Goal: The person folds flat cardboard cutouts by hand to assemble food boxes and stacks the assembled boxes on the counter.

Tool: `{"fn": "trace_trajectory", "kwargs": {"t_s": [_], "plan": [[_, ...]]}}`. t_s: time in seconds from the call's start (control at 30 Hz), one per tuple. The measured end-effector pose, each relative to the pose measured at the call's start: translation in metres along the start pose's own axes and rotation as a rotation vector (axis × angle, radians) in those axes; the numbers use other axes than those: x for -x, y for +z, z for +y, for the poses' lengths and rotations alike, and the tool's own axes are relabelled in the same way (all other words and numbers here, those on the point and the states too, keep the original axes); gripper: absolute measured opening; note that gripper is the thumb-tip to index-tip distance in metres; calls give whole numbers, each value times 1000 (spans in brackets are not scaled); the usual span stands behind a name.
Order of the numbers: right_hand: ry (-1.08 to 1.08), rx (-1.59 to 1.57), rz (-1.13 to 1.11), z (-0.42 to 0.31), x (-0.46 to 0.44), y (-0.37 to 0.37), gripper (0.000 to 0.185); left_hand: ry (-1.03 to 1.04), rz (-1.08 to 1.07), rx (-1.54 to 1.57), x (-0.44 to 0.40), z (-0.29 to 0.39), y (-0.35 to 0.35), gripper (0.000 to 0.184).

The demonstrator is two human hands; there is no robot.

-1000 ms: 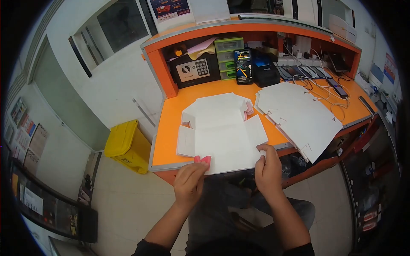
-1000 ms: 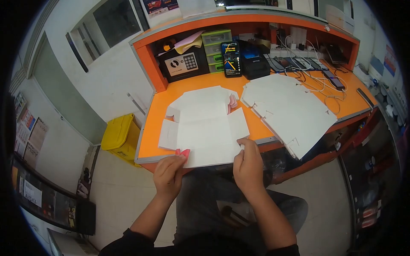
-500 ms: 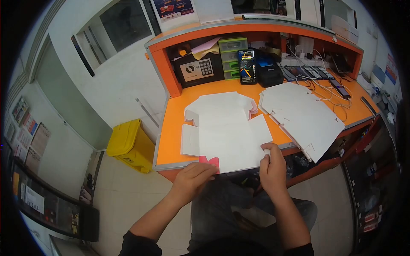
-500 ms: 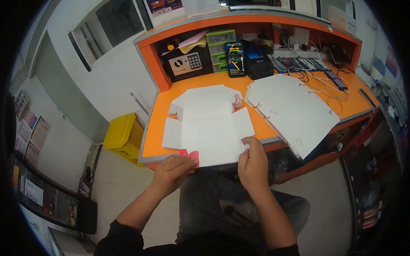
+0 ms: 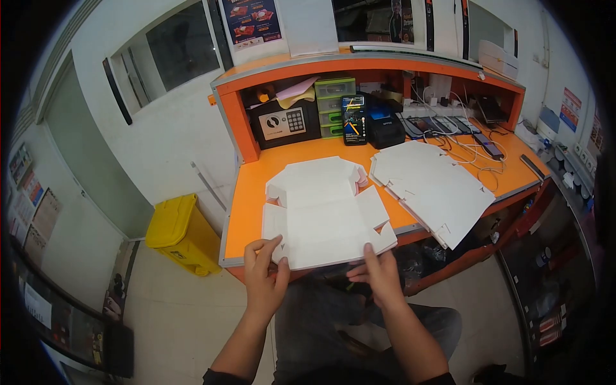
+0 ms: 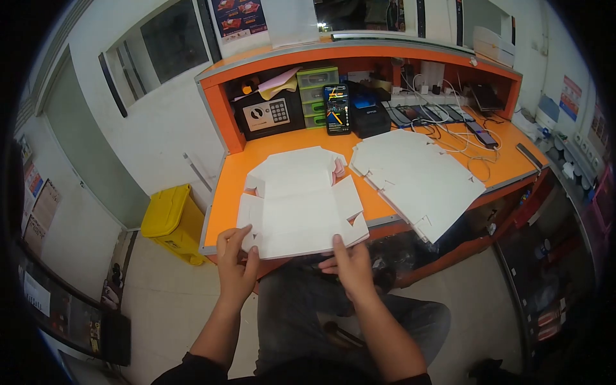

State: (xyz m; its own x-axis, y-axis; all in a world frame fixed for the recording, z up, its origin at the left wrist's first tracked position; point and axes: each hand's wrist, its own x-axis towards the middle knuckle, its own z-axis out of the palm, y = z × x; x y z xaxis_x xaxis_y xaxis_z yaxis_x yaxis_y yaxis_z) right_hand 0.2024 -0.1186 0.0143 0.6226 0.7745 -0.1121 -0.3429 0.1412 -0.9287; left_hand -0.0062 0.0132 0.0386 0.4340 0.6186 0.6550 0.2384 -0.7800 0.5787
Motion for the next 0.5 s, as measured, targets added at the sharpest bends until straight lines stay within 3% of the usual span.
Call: {"fn": "trace_trajectory", "kwargs": {"t_s": [0.2, 0.4, 0.5], "plan": [[-96, -84, -50, -9, -3, 18, 34, -159, 81, 353, 22, -12, 12, 28], [-314, -139, -52, -28, -6, -11, 33, -125, 17, 782, 51, -8, 17, 44], [-417, -182, 80, -66, 5, -29, 36, -111, -20, 774, 65, -4, 27, 51]]}}
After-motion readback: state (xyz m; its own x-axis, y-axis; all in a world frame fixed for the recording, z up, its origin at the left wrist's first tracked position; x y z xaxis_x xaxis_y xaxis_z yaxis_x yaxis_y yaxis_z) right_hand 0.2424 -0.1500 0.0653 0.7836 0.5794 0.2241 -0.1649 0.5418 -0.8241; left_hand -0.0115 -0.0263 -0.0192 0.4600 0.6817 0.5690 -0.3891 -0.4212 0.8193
